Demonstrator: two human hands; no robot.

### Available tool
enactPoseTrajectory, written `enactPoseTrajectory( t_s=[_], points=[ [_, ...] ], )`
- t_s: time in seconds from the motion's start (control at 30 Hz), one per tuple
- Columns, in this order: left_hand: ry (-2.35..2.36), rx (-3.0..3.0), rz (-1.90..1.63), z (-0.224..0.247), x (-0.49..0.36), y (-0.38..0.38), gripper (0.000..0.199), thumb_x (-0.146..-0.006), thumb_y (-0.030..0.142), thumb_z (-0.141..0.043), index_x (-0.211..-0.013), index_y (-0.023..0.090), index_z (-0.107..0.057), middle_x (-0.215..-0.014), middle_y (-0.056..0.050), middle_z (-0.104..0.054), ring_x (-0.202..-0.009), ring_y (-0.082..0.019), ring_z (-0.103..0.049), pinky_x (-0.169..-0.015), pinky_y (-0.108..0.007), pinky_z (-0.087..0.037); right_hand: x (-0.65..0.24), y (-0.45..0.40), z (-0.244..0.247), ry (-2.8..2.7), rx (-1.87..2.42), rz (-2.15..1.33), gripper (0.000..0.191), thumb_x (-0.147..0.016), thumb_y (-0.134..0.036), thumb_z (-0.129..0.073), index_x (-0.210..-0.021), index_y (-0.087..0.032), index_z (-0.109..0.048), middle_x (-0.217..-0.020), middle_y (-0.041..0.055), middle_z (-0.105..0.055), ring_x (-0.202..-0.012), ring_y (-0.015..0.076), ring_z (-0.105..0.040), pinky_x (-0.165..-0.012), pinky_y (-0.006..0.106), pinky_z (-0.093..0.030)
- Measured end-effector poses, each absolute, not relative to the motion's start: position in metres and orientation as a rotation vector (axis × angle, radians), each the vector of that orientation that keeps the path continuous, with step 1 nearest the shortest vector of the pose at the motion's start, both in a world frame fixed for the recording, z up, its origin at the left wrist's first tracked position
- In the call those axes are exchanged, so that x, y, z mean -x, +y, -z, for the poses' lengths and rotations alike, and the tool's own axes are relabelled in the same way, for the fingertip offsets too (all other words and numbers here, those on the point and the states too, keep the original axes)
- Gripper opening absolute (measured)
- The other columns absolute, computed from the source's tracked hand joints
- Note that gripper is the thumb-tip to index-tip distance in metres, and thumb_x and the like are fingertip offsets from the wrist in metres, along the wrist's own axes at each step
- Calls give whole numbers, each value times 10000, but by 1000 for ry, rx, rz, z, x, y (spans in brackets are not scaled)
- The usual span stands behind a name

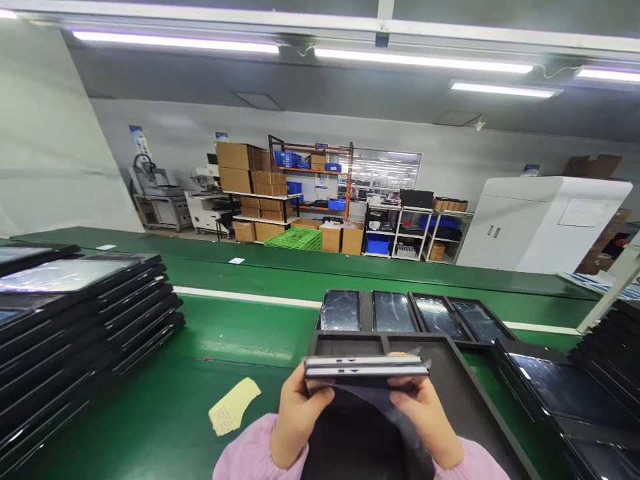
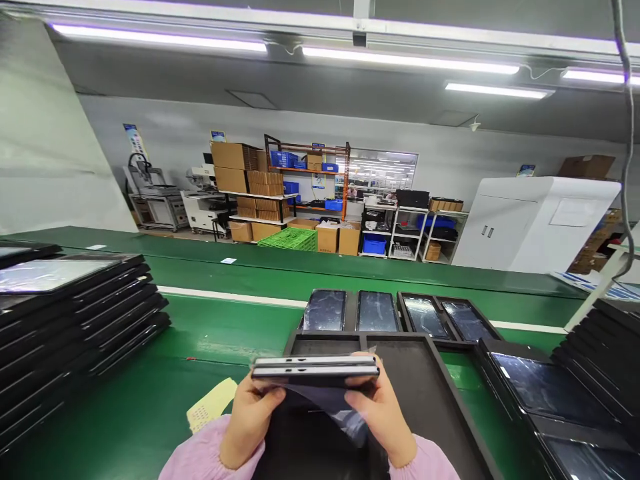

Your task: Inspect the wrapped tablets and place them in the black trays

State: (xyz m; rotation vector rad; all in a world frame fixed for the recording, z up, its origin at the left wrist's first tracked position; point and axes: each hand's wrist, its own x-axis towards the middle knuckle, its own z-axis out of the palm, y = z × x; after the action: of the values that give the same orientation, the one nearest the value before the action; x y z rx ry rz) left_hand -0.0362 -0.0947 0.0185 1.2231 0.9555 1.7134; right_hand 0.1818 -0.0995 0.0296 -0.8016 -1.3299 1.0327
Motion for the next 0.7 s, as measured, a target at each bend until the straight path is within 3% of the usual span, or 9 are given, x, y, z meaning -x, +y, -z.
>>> enactPoseTrajectory(
  t_s=[0.1,0.17,0.27,0.7],
  points=[
    [833,-1439,-1706,-21,38,-110,355,-606,411,-766,-866,192,-664,-858,-59,-694,-786,-242,-646,-725,-333,-523,-180,-109,-44,-1413,641,-973,586,-626,-522,-745,-1107,-256,-541,-1082,83,-611,-931,251,-610,-800,377,-497],
    [718,-1533,-1692,-25,40,-120,376,-652,446,-733,-931,206,-658,-942,-79,-689,-831,-260,-654,-756,-363,-529,-179,-117,-50,-1505,581,-972,509,-660,-548,-712,-1039,-236,-575,-1019,95,-639,-902,260,-629,-792,402,-503],
    [631,-1628,-1679,-29,44,-129,357,-686,491,-694,-929,230,-670,-894,-83,-710,-819,-262,-662,-740,-371,-535,-179,-126,-52,-1577,536,-954,380,-693,-530,-699,-899,-222,-615,-880,83,-672,-861,263,-642,-767,420,-509],
    [589,-1778,-1692,-21,47,-138,343,-709,493,-667,-1023,356,-649,-906,-49,-735,-839,-272,-665,-760,-422,-516,-183,-134,-46,-1617,505,-919,393,-692,-571,-675,-921,-260,-604,-842,73,-690,-821,265,-644,-722,461,-523]
  ],
)
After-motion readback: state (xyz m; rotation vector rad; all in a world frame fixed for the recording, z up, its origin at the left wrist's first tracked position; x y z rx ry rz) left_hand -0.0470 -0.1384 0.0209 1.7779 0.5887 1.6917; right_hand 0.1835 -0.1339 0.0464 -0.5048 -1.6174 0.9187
